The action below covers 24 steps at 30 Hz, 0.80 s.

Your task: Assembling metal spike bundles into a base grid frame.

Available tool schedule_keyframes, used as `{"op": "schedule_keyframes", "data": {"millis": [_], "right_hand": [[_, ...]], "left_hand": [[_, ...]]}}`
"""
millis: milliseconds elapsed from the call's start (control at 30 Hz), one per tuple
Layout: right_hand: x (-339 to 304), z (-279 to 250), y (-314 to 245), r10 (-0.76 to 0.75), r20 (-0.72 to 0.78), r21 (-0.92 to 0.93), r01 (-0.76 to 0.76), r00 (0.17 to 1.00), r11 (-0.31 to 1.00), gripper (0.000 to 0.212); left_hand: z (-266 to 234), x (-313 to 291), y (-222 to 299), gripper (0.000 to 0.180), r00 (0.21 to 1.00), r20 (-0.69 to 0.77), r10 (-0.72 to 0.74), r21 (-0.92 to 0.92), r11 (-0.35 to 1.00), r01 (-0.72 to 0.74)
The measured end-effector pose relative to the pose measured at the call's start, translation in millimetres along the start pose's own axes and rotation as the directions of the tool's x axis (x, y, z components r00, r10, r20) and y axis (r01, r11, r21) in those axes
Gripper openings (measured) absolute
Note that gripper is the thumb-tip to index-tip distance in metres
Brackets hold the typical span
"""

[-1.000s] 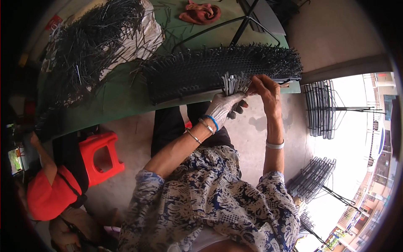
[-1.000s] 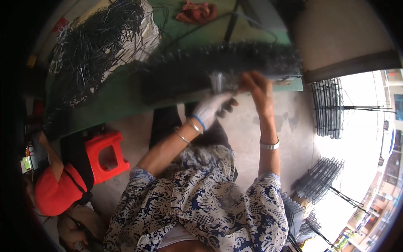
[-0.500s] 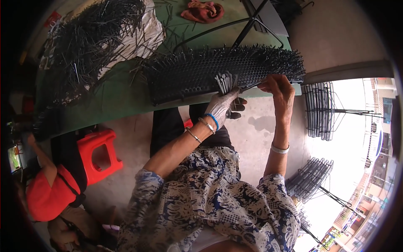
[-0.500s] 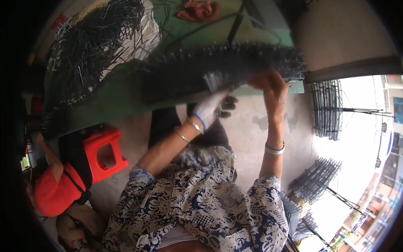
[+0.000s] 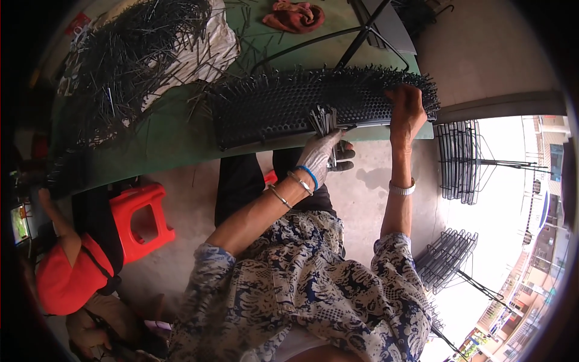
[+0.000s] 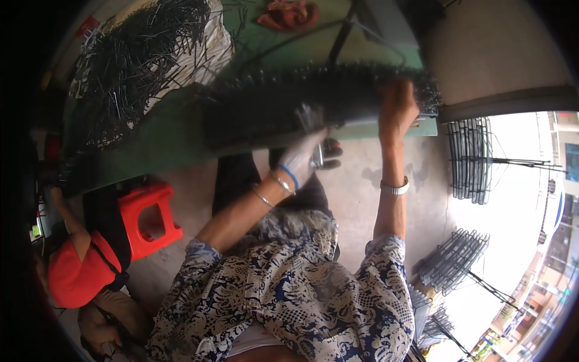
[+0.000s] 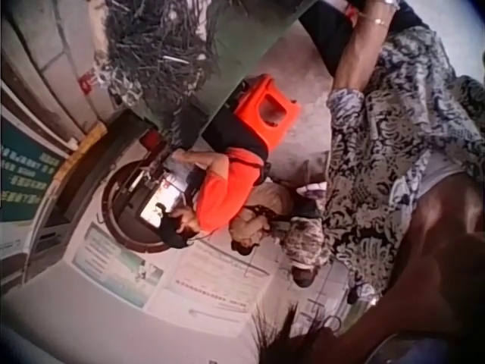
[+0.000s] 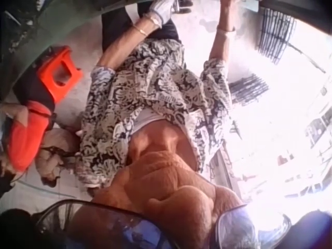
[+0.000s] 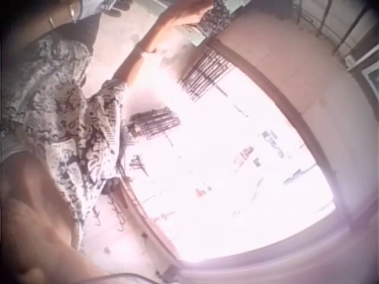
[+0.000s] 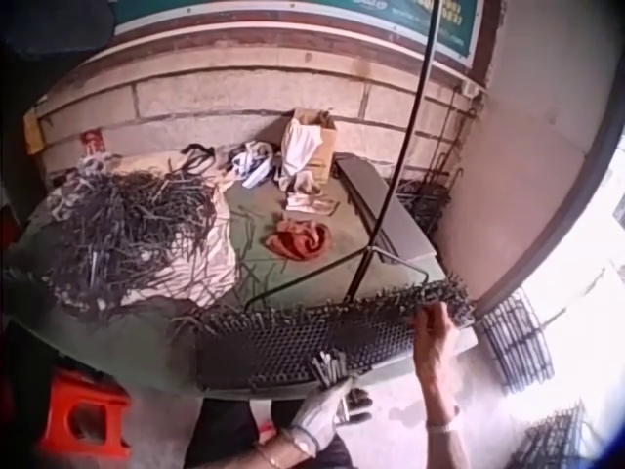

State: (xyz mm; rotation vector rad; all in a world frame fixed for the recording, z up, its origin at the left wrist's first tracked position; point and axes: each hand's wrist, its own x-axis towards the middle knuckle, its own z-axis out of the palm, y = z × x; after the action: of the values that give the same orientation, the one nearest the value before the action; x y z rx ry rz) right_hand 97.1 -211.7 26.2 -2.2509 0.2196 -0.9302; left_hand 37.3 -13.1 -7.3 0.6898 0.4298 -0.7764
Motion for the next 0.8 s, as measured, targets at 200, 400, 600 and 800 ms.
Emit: {"op": "schedule_keyframes", "data": {"millis": [200,400,600,800], "right_hand": [[6.0,-4.4,0.5,-0.029,0.081,-0.050,0.033,0.996,0.998,0.013],[19.6,-6.0,0.2,-0.065,0.175,0.024,0.062,0.982,0.998,0.013],[15.9,-7.2,-8.6,-0.036,0.221,0.052,0.025,0.975,0.998,0.012],[14.0,-1.1,-1.0,0.020,0.233,0.109,-0.047,0.972,0.993,0.011]], "left_hand": [[-4.5,3.2,-3.0,0.020,0.996,-0.086,0.003,0.010,1.000,-0.002],[3.5,-8.4,-1.2,0.017,0.999,-0.051,0.016,0.027,1.000,-0.014],[2.6,-12.4,1.4,0.014,1.000,-0.005,-0.015,0.045,0.999,0.015],[1.2,-11.7,-0.7,0.018,1.000,-0.007,-0.013,0.081,0.997,0.013]]}}
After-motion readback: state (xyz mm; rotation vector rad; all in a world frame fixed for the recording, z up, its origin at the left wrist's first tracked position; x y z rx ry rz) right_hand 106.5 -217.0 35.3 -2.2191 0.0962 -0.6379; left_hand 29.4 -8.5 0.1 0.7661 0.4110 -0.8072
